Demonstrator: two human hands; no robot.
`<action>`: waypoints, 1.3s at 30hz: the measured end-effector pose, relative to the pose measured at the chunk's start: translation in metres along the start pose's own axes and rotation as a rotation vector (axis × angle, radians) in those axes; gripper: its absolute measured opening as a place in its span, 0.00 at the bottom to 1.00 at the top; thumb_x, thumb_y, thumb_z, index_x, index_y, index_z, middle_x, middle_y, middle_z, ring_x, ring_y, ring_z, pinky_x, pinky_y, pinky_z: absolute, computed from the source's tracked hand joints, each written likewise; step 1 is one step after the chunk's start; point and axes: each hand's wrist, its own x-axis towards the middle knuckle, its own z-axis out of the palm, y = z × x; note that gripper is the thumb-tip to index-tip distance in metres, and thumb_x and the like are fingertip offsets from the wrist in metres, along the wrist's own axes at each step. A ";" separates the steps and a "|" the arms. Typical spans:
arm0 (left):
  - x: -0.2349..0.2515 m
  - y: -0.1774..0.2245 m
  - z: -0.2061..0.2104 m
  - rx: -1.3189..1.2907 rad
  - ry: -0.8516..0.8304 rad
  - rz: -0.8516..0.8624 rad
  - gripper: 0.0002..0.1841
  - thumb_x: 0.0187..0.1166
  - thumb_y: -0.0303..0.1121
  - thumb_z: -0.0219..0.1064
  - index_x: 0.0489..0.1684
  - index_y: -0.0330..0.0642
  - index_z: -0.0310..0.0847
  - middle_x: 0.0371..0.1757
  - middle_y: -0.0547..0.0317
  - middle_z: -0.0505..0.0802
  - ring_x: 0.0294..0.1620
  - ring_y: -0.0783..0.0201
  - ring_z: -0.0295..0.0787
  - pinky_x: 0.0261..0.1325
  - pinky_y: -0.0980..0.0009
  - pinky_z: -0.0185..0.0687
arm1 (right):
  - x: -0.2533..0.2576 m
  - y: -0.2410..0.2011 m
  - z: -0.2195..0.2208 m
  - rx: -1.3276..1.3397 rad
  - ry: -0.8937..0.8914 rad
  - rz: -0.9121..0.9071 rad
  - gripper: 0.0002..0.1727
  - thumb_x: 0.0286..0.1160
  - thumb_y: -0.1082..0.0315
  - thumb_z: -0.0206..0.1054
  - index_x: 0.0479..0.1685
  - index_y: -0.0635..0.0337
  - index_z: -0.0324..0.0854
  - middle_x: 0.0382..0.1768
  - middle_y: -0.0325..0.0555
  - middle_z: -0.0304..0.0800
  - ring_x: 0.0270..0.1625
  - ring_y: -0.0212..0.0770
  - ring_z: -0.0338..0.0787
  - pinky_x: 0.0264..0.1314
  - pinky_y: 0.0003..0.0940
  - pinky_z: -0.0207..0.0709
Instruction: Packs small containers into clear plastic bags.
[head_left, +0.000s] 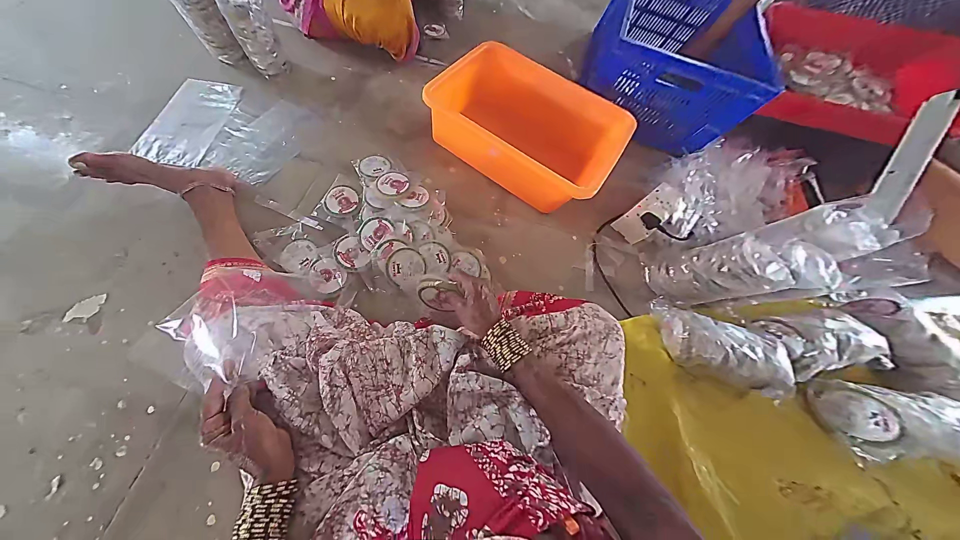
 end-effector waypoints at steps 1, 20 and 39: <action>0.000 0.000 0.000 0.000 -0.002 0.000 0.20 0.81 0.19 0.52 0.71 0.25 0.72 0.59 0.62 0.88 0.38 0.81 0.86 0.44 0.82 0.84 | 0.005 0.007 -0.002 0.091 0.075 0.019 0.27 0.79 0.59 0.69 0.73 0.65 0.81 0.63 0.62 0.89 0.69 0.57 0.86 0.79 0.55 0.71; -0.002 -0.002 0.004 0.032 -0.005 0.019 0.18 0.84 0.20 0.53 0.70 0.27 0.73 0.52 0.65 0.88 0.33 0.83 0.83 0.39 0.85 0.81 | 0.083 0.017 0.025 -0.328 -0.031 0.158 0.58 0.58 0.52 0.84 0.92 0.63 0.56 0.89 0.71 0.54 0.91 0.72 0.51 0.88 0.71 0.48; -0.001 0.001 0.005 0.042 -0.012 0.039 0.18 0.82 0.19 0.54 0.69 0.24 0.74 0.55 0.62 0.88 0.35 0.84 0.83 0.42 0.85 0.81 | 0.016 -0.023 -0.001 -0.179 -0.029 -0.030 0.35 0.78 0.62 0.72 0.84 0.63 0.67 0.75 0.65 0.78 0.79 0.63 0.77 0.82 0.58 0.68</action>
